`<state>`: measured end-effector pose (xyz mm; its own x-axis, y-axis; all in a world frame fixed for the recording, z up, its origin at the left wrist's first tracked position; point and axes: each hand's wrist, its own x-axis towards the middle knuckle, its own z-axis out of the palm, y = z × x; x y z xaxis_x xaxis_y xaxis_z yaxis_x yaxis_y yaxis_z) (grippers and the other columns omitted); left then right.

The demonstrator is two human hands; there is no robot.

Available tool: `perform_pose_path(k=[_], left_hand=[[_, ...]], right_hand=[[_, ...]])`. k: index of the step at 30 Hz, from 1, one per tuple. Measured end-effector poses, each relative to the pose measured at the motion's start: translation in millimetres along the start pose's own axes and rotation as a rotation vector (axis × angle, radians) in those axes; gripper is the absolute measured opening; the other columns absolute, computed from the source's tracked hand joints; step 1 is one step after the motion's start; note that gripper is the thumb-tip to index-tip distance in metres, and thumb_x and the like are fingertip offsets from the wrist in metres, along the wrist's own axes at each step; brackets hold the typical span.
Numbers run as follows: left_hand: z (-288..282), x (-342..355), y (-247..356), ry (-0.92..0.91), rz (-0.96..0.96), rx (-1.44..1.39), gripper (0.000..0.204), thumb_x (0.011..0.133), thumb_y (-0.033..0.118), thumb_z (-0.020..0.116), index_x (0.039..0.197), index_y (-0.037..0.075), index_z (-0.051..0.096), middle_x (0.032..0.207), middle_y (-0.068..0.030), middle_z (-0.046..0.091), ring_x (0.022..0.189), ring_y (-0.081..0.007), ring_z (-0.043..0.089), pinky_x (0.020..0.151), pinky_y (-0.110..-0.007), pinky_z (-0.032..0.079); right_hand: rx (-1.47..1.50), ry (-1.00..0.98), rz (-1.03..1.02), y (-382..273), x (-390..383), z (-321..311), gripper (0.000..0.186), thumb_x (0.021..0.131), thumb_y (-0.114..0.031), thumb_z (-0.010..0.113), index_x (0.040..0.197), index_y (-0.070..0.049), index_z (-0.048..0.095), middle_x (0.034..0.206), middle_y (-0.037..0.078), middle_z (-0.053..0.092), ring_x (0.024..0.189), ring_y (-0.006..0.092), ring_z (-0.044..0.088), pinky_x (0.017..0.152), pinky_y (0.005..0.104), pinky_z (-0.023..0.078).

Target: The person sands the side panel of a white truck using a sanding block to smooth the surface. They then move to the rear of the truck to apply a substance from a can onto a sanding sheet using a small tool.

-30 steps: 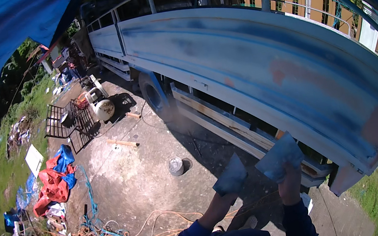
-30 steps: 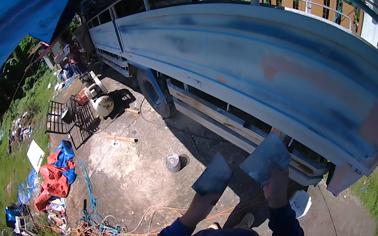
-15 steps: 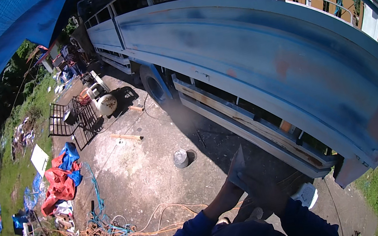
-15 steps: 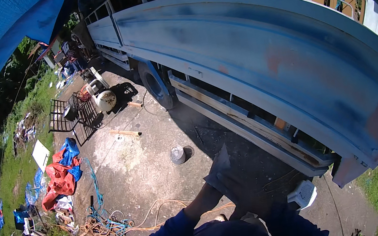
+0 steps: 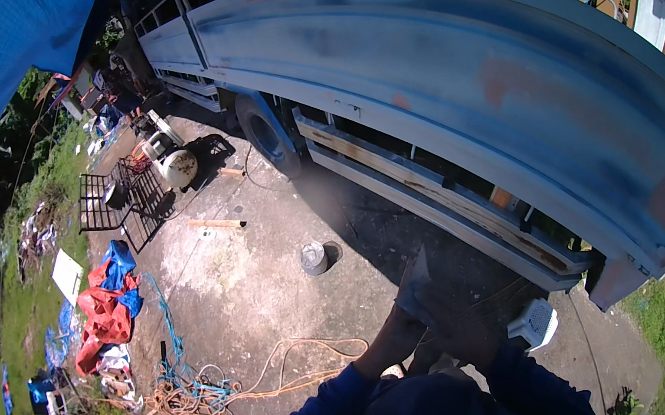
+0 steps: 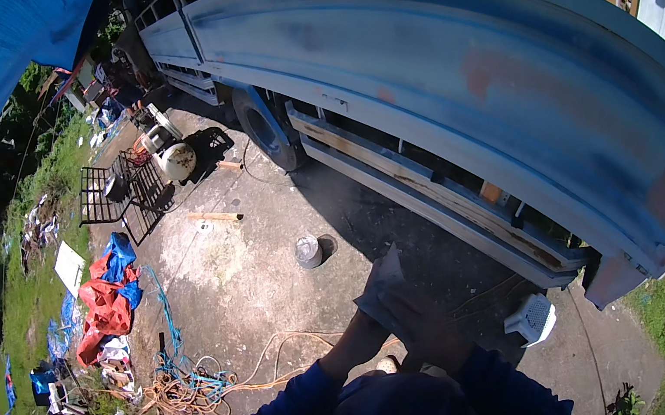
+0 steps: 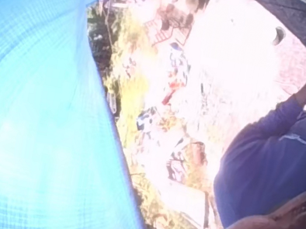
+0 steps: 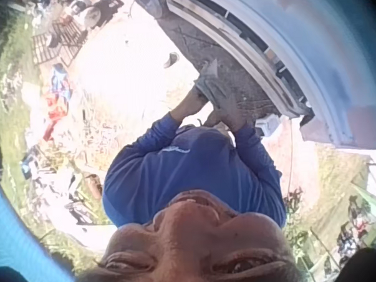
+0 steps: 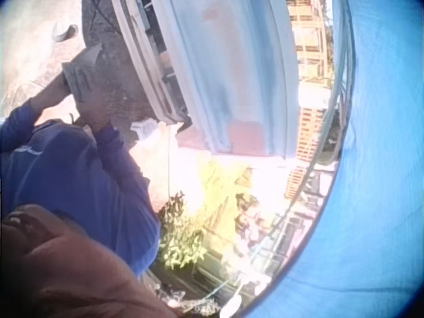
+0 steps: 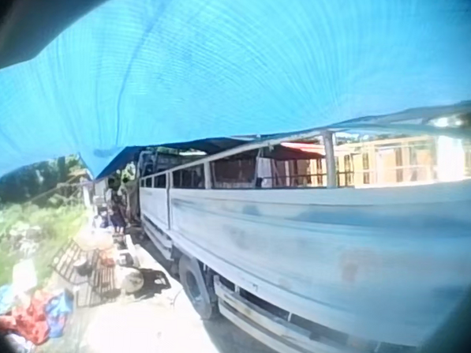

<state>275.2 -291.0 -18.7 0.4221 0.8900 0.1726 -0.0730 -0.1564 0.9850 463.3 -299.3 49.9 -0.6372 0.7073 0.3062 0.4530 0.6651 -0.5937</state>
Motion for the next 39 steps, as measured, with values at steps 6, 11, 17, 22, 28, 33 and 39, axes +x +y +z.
perform_pose_path(k=[6,11,17,22,28,33,39], left_hand=[[-8,-2,-6,0.072,-0.233,-0.394,0.094,0.082,-0.001,0.071,0.158,0.005,0.016,0.16,-0.0163,0.027,0.148,-0.0232,0.027,0.12,-0.035,0.026],[-7,-8,-20,0.008,0.065,-0.048,0.092,0.084,-0.001,0.071,0.158,0.007,0.017,0.16,-0.015,0.028,0.148,-0.0232,0.029,0.12,-0.036,0.028],[7,0,10,0.045,0.014,-0.039,0.094,0.084,0.005,0.073,0.158,0.006,0.015,0.159,-0.0146,0.028,0.146,-0.0238,0.031,0.119,-0.036,0.028],[11,-2,16,0.05,-0.005,0.151,0.093,0.083,0.006,0.075,0.157,0.005,0.019,0.156,-0.0173,0.033,0.145,-0.0273,0.033,0.118,-0.038,0.031],[9,-2,-15,0.069,0.137,0.305,0.09,0.082,0.006,0.073,0.156,0.004,0.021,0.154,-0.0197,0.034,0.143,-0.0303,0.036,0.115,-0.038,0.034],[24,6,17,0.089,0.086,0.129,0.095,0.081,0.005,0.075,0.157,0.003,0.018,0.155,-0.0202,0.032,0.143,-0.0312,0.035,0.115,-0.039,0.034],[33,8,24,0.154,0.138,0.161,0.089,0.085,0.009,0.074,0.156,0.003,0.021,0.151,-0.0207,0.037,0.14,-0.0328,0.04,0.113,-0.04,0.036]], right_hand=[[-0.224,0.092,-0.132,-13,-7,20,0.094,0.059,-0.021,0.087,0.142,0.001,0.048,0.143,0.022,0.048,0.136,0.0393,0.045,0.114,0.0486,0.035],[-0.059,0.113,-0.05,-16,-5,14,0.07,0.075,-0.016,0.078,0.138,0.0,0.054,0.143,0.023,0.049,0.137,0.0376,0.045,0.113,0.0511,0.037],[0.313,0.15,0.21,-6,-7,8,0.048,0.095,-0.023,0.056,0.14,-0.005,0.053,0.146,0.018,0.049,0.134,0.0339,0.048,0.115,0.0461,0.036],[0.0,0.141,-0.003,-3,-7,14,0.073,0.068,-0.013,0.078,0.135,0.002,0.055,0.141,0.021,0.052,0.133,0.0358,0.048,0.112,0.0494,0.037],[-0.179,0.223,-0.086,-10,-20,33,0.076,0.067,-0.017,0.082,0.135,0.002,0.054,0.138,0.023,0.052,0.129,0.0403,0.049,0.11,0.0475,0.038],[0.264,0.263,0.125,17,-20,37,0.077,0.068,-0.021,0.085,0.135,0.002,0.054,0.133,0.023,0.055,0.122,0.0422,0.054,0.107,0.0471,0.042],[0.252,0.274,0.2,1,-10,14,0.06,0.076,-0.013,0.078,0.13,0.003,0.057,0.128,0.023,0.058,0.119,0.0414,0.056,0.104,0.0458,0.045]])
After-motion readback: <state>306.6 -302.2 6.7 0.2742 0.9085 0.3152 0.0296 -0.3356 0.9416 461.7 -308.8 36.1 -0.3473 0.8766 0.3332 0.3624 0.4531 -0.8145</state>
